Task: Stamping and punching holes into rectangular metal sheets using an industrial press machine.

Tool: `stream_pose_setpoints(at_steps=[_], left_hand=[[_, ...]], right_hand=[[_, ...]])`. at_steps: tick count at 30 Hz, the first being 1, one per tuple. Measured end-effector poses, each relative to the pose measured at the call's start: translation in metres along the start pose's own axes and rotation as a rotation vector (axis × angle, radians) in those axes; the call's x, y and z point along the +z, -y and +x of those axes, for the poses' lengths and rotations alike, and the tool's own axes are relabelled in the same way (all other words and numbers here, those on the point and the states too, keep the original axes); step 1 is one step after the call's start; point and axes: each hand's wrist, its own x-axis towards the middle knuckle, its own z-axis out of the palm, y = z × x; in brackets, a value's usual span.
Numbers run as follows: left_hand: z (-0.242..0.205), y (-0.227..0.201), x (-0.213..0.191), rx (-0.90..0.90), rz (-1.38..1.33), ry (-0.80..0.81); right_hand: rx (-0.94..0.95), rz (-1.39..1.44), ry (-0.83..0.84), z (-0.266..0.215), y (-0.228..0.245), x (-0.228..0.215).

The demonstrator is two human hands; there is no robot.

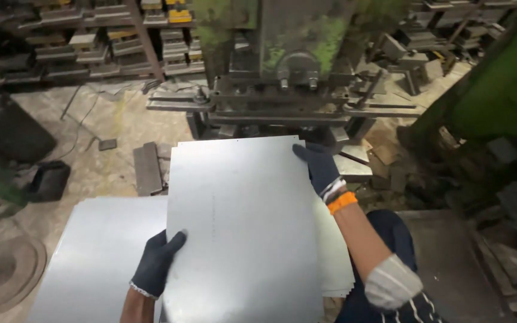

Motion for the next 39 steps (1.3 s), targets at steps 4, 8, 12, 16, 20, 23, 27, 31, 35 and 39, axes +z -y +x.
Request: stream_pose_setpoints(at_steps=[4,8,12,16,20,23,27,31,35,39], left_hand=[[0.014,0.006,0.019,0.024,-0.076,0.054],[0.038,0.017,0.032,0.085,-0.079,0.083],[0.037,-0.003,0.056,0.046,-0.076,0.060],[0.038,-0.037,0.090,0.118,0.002,0.070],[0.144,-0.008,0.099,0.200,0.035,0.136],[0.178,-0.009,0.118,0.215,-0.244,0.187],[0.187,-0.023,0.118,0.284,-0.177,0.082],[0.210,-0.049,0.138,0.217,-0.138,0.216],[0.198,-0.079,0.145,0.232,0.018,0.149],[0.190,-0.082,0.143,0.201,0.227,0.068]], right_hand=[[-0.373,-0.024,0.010,0.033,-0.014,-0.025],[0.028,-0.018,-0.213,0.026,-0.012,-0.055],[0.176,0.275,0.042,-0.016,-0.040,-0.106],[-0.357,-0.542,-0.045,-0.070,-0.025,-0.106],[0.114,0.007,-0.407,-0.071,0.005,-0.084],[0.074,-0.170,-0.394,-0.045,-0.003,-0.094],[0.012,-0.168,-0.410,-0.001,0.001,-0.087],[0.001,-0.041,-0.412,0.045,-0.014,-0.093],[-0.056,-0.028,-0.379,0.088,-0.020,-0.112],[-0.038,-0.031,-0.376,0.084,-0.021,-0.112]])
